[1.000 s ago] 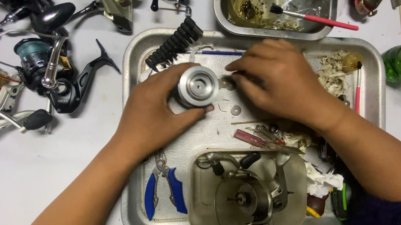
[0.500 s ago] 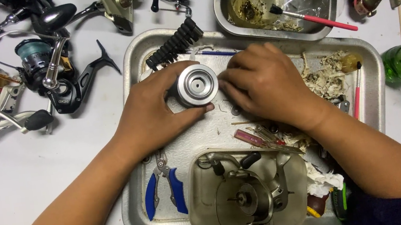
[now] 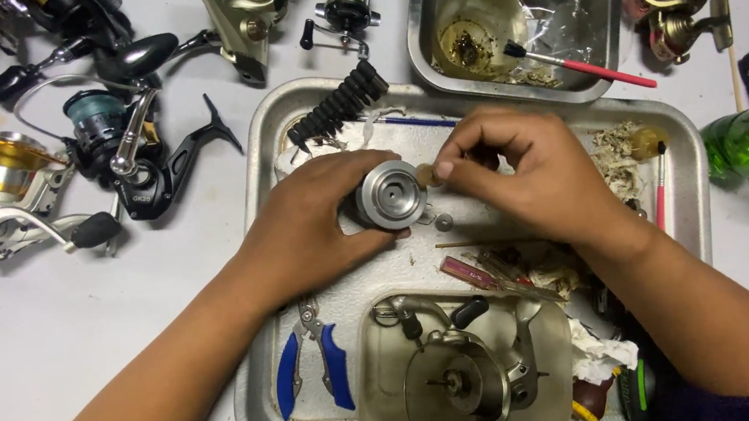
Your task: Cleaning and lubricating internal components of a fishing reel using small tools and brushes.
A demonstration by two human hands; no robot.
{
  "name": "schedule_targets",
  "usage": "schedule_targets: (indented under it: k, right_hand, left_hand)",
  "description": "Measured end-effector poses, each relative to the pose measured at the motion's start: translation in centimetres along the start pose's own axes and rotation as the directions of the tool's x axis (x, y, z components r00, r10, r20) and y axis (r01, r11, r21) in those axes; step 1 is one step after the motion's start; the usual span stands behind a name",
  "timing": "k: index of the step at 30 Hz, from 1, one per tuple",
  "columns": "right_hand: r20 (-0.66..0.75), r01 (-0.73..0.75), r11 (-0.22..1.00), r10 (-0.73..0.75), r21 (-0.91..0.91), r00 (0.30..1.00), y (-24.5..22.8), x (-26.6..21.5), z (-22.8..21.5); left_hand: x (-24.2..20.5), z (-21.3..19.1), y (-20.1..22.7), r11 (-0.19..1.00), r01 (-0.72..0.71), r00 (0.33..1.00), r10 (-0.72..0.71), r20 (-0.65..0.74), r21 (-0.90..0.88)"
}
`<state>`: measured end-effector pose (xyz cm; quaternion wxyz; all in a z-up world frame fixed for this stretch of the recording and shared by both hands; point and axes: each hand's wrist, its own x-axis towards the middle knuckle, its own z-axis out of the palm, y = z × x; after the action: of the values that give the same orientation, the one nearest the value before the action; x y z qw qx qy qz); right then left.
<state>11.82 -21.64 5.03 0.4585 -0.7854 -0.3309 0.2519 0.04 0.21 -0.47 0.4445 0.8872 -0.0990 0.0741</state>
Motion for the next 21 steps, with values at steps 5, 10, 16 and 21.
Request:
schedule_targets:
  k: [5, 10, 16, 21]
  right_hand:
    - [-0.045, 0.163, 0.97, -0.174, -0.178, 0.984, -1.1, -0.4, 1.4]
    - [-0.055, 0.278, 0.923, -0.303, -0.267, 0.951, -0.8, -0.6, 2.2]
    - [-0.058, 0.412, 0.835, -0.462, -0.364, 0.885, -0.4, -0.5, 2.3]
    - [-0.005, 0.513, 0.726, -0.579, -0.458, 0.815, -0.1, -0.7, 1.6]
  left_hand:
    - [0.1, 0.3, 0.0, 0.996, -0.088, 0.996, 0.088, 0.024, -0.005]
    - [0.0, 0.4, -0.1, 0.993, -0.115, 0.993, 0.116, 0.029, -0.012]
    - [0.0, 0.3, -0.2, 0.993, -0.116, 0.992, 0.116, 0.044, -0.005]
    - [0.1, 0.2, -0.1, 0.99, -0.14, 0.99, 0.141, 0.024, -0.025]
